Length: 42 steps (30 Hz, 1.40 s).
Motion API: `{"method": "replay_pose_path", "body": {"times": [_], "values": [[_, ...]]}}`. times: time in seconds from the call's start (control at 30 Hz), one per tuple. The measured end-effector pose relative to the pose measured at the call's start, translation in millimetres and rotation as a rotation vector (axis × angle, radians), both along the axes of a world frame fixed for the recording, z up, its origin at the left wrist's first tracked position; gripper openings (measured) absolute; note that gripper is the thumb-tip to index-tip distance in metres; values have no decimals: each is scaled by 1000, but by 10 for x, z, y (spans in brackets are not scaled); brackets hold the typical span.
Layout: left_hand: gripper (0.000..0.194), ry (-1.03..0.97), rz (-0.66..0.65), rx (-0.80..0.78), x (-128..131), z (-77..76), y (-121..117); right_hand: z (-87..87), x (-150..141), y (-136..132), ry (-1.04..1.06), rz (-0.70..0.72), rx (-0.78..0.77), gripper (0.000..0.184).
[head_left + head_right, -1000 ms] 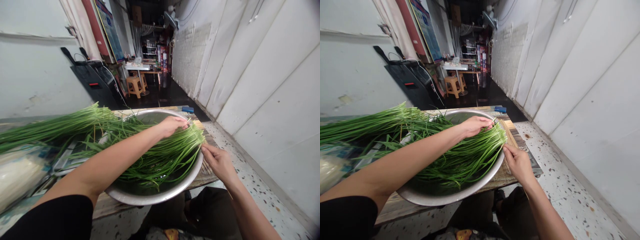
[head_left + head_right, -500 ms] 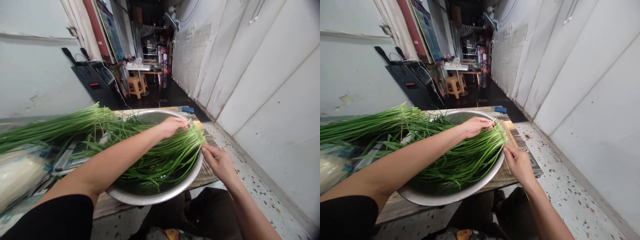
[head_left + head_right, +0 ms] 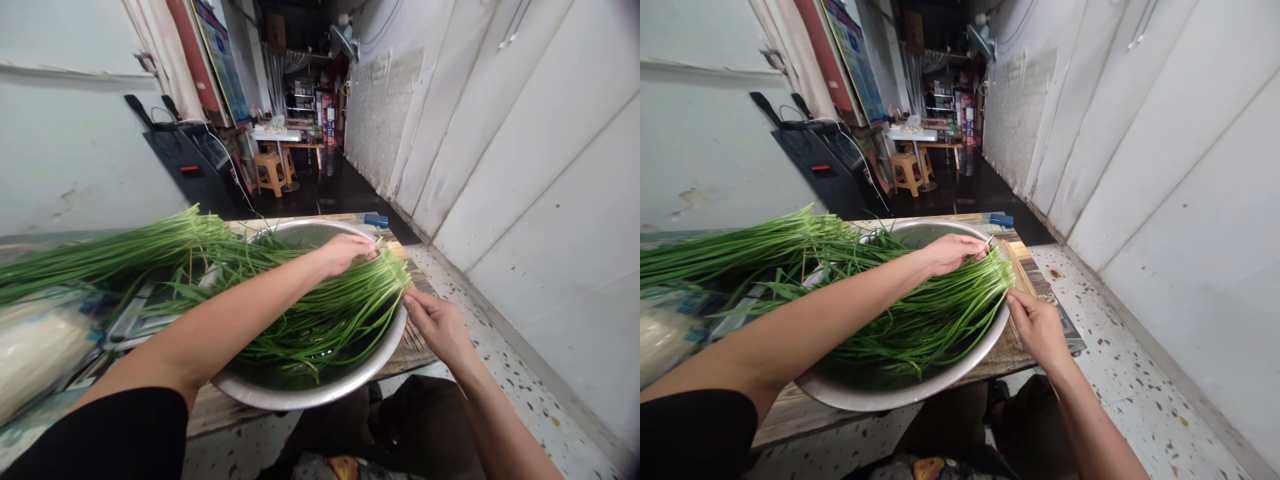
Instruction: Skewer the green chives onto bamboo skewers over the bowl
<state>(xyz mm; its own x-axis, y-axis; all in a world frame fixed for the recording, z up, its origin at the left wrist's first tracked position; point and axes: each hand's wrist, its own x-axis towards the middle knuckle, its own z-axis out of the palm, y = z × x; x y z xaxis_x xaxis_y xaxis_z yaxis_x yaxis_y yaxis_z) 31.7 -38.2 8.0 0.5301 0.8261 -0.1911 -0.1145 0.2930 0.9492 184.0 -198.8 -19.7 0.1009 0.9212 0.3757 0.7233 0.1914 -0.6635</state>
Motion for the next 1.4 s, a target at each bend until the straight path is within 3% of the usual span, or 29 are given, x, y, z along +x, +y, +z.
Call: {"method": "replay_pose_path", "body": {"times": [1.17,1.4], "values": [[4,-22,-9,46,-14,-25,-4,7,-3,0,-3,12,-16,29],[14,-21,-20,26,-19,-31,-12,-14,-13,3,10,-4,-9,28]]}}
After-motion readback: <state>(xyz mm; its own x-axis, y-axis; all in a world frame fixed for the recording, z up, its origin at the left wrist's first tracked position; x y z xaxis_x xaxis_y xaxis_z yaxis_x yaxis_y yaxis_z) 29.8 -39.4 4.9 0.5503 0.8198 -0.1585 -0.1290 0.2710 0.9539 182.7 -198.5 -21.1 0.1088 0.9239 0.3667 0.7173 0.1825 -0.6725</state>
